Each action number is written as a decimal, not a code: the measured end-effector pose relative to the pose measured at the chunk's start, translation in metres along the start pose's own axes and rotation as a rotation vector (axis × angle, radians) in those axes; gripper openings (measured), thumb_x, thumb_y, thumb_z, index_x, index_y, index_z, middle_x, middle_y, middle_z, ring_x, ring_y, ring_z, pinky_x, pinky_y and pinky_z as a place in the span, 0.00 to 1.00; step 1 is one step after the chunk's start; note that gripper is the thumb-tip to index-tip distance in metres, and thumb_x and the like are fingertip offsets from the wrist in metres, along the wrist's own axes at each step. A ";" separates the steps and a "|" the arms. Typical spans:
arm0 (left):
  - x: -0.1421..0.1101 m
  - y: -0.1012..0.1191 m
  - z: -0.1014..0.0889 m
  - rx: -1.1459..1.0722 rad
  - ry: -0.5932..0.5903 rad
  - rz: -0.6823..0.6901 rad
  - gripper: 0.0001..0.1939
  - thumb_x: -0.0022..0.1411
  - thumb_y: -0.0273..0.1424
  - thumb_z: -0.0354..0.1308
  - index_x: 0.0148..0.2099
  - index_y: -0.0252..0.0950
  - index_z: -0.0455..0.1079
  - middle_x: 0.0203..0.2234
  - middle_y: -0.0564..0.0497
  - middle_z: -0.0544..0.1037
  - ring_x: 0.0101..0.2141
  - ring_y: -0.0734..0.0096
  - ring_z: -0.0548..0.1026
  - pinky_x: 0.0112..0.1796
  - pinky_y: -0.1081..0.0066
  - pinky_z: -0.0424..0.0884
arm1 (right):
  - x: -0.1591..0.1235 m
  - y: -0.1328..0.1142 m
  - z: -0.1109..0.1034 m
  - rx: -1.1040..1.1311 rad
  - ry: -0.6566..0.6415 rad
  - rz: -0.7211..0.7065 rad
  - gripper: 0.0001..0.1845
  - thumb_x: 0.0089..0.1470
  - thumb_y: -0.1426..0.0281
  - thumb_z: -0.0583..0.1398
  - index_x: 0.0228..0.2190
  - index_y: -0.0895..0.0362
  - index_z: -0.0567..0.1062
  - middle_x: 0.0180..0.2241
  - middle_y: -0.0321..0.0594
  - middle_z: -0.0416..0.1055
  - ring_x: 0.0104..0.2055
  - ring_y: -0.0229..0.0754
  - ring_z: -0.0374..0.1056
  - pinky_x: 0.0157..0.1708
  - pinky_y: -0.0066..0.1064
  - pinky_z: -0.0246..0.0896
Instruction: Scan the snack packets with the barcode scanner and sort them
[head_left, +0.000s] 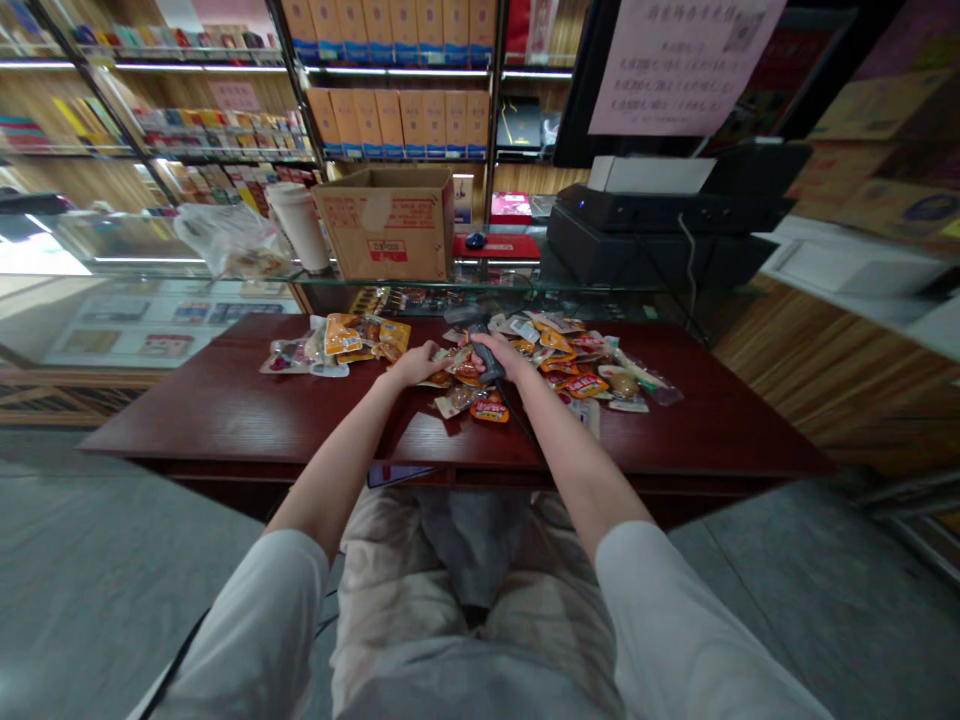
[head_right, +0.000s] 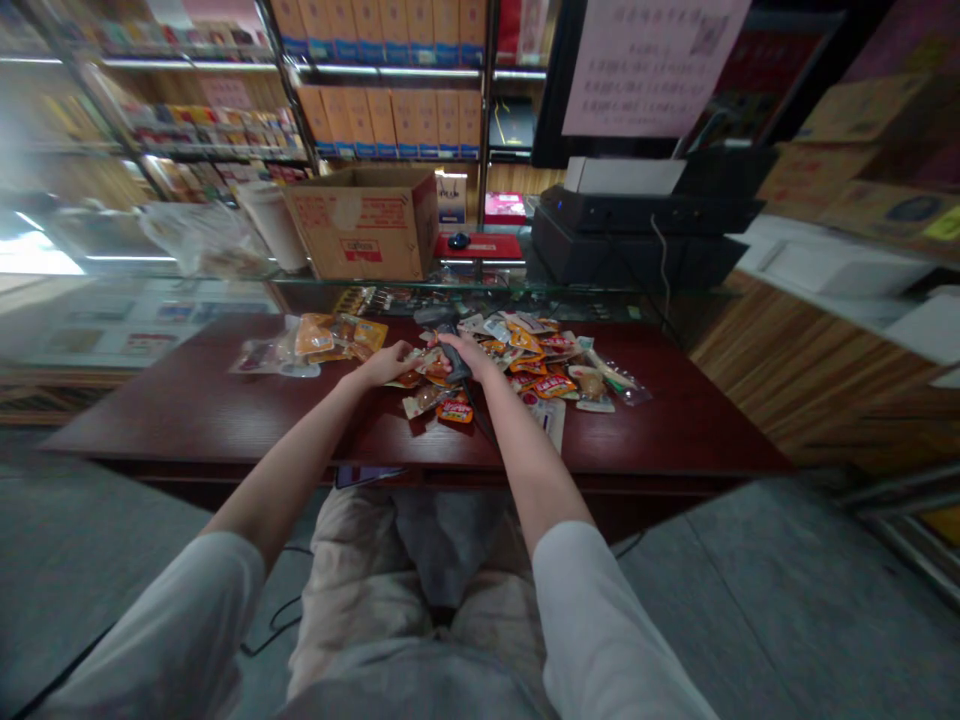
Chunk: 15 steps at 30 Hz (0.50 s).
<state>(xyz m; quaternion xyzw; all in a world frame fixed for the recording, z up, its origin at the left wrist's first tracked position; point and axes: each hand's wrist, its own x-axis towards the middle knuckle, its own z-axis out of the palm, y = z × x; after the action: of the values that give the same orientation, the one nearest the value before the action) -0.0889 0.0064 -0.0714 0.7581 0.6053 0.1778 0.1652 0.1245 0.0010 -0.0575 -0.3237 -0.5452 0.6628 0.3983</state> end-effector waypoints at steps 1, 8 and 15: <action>-0.002 0.000 -0.002 -0.015 0.014 0.016 0.24 0.60 0.48 0.58 0.50 0.35 0.68 0.42 0.38 0.80 0.42 0.52 0.79 0.42 0.63 0.71 | 0.000 0.001 0.001 -0.009 0.025 0.005 0.15 0.56 0.58 0.61 0.36 0.57 0.67 0.13 0.28 0.63 0.13 0.33 0.56 0.14 0.23 0.52; -0.009 -0.012 -0.023 -0.006 -0.215 0.141 0.33 0.34 0.45 0.73 0.43 0.37 0.72 0.42 0.40 0.79 0.43 0.49 0.78 0.41 0.65 0.72 | 0.000 0.001 0.006 -0.036 0.101 0.011 0.09 0.58 0.64 0.57 0.33 0.58 0.70 0.12 0.31 0.64 0.13 0.33 0.57 0.13 0.23 0.53; -0.008 -0.020 -0.027 -0.061 -0.087 0.084 0.27 0.39 0.29 0.70 0.44 0.38 0.70 0.38 0.44 0.80 0.42 0.52 0.79 0.44 0.63 0.72 | 0.001 0.001 0.008 -0.034 0.142 0.023 0.09 0.57 0.64 0.59 0.32 0.57 0.70 0.13 0.31 0.64 0.13 0.33 0.56 0.13 0.23 0.54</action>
<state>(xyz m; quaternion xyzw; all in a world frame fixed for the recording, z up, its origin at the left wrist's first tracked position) -0.1205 0.0038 -0.0576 0.7845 0.5595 0.1696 0.2068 0.1171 -0.0021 -0.0571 -0.3830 -0.5230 0.6333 0.4227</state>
